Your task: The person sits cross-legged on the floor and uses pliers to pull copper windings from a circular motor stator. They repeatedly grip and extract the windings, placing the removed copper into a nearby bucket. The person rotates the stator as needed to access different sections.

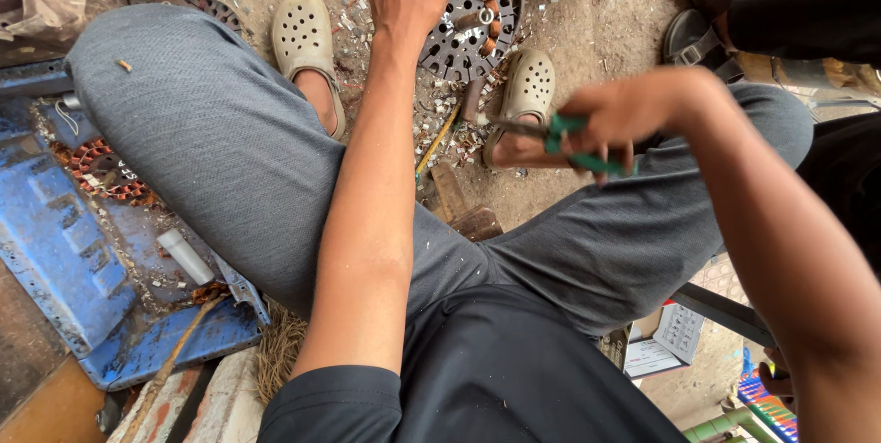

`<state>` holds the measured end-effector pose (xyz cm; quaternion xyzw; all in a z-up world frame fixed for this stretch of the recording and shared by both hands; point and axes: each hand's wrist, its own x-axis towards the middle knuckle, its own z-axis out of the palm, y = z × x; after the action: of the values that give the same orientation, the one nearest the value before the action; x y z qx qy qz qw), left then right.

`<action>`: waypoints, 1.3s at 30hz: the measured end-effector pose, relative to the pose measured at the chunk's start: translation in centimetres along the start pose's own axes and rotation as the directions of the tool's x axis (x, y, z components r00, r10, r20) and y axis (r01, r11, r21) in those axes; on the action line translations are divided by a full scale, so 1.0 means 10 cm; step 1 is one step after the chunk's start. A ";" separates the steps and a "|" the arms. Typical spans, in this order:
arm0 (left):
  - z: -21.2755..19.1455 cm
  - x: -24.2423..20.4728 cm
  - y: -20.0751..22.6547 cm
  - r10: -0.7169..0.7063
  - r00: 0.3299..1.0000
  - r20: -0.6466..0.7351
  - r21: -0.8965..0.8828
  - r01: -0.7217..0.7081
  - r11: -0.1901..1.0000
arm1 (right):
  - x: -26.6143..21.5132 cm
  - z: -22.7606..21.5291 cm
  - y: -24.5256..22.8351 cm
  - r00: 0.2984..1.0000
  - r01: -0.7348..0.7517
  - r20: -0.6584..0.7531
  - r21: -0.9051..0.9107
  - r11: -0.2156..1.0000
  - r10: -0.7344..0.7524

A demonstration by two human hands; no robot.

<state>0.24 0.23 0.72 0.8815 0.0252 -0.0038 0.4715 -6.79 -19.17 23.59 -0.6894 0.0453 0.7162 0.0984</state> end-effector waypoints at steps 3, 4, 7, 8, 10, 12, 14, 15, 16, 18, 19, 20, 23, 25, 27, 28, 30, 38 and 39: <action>-0.02 -0.01 0.03 -0.023 0.999 0.022 0.010 0.023 1.000 | 0.12 0.21 0.20 0.992 -0.074 -0.106 -0.006 0.997 0.073; -0.03 -0.01 0.04 -0.033 0.999 0.030 0.008 0.033 0.999 | 0.15 0.21 0.27 0.988 0.035 -0.152 0.060 0.998 -0.026; -0.08 -0.01 0.09 -0.015 0.999 0.032 0.012 0.014 1.000 | 0.23 0.18 0.43 0.921 0.263 -0.336 0.161 0.951 -0.198; -0.10 -0.01 0.12 0.000 1.000 0.029 0.015 0.000 1.000 | 0.26 0.16 0.45 0.895 0.268 -0.405 0.152 0.952 -0.187; -0.16 -0.02 0.16 -0.061 0.995 0.084 -0.015 0.062 0.998 | 0.33 0.15 0.44 0.857 0.268 -0.481 0.114 0.957 -0.183; -0.18 -0.02 0.21 -0.094 0.989 0.113 -0.013 0.096 0.995 | 0.41 0.16 0.42 0.845 0.253 -0.500 0.056 0.966 -0.193; -0.19 -0.01 0.23 -0.108 0.988 0.108 0.023 0.106 0.994 | 0.50 0.17 0.41 0.830 0.246 -0.517 0.001 0.969 -0.210; -0.19 -0.02 0.23 -0.090 0.991 0.101 0.020 0.088 0.996 | 0.54 0.17 0.42 0.824 0.242 -0.521 -0.028 0.970 -0.221; -0.19 -0.02 0.21 -0.071 0.993 0.095 0.017 0.070 0.997 | 0.58 0.18 0.43 0.811 0.264 -0.537 -0.020 0.964 -0.233; -0.18 -0.03 0.18 -0.047 0.995 0.085 0.020 0.045 0.999 | 0.64 0.20 0.46 0.783 0.309 -0.566 -0.005 0.951 -0.257; -0.16 -0.02 0.17 -0.039 0.996 0.084 0.024 0.037 0.999 | 0.67 0.22 0.48 0.743 0.317 -0.599 -0.076 0.945 -0.298; -0.15 -0.02 0.16 -0.030 0.996 0.082 0.028 0.028 0.999 | 0.70 0.25 0.50 0.700 0.321 -0.628 -0.148 0.935 -0.340; -0.13 -0.02 0.15 -0.022 0.997 0.079 0.025 0.020 0.999 | 0.82 0.40 0.53 0.462 0.336 -0.757 -0.333 0.881 -0.462; -0.14 -0.03 0.16 -0.016 0.998 0.068 0.036 0.013 0.999 | 0.94 0.47 0.54 0.341 0.343 -0.800 -0.383 0.857 -0.494; -0.14 -0.04 0.16 -0.024 0.997 0.074 0.027 0.022 0.999 | 1.07 0.50 0.55 0.309 0.365 -0.819 -0.367 0.856 -0.483; -0.15 -0.03 0.16 -0.036 0.996 0.086 0.014 0.035 0.999 | 1.11 0.52 0.57 0.272 0.363 -0.819 -0.399 0.842 -0.505; -0.14 -0.03 0.15 -0.043 0.996 0.073 0.000 0.043 0.999 | 1.20 0.53 0.60 0.203 0.363 -0.801 -0.472 0.803 -0.563; -0.17 0.01 0.19 -0.002 0.994 0.109 0.003 0.001 1.000 | 1.25 0.39 0.56 0.772 0.627 -0.529 0.543 0.558 -0.353; -0.18 0.03 0.20 0.000 0.993 0.120 0.016 -0.001 1.000 | 1.25 0.38 0.56 0.817 0.511 -0.381 0.826 0.237 -0.433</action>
<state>0.61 0.60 3.39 0.8834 -0.0033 -0.0567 0.4652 -12.08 -22.93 10.86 -0.5281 0.2187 0.4838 0.6628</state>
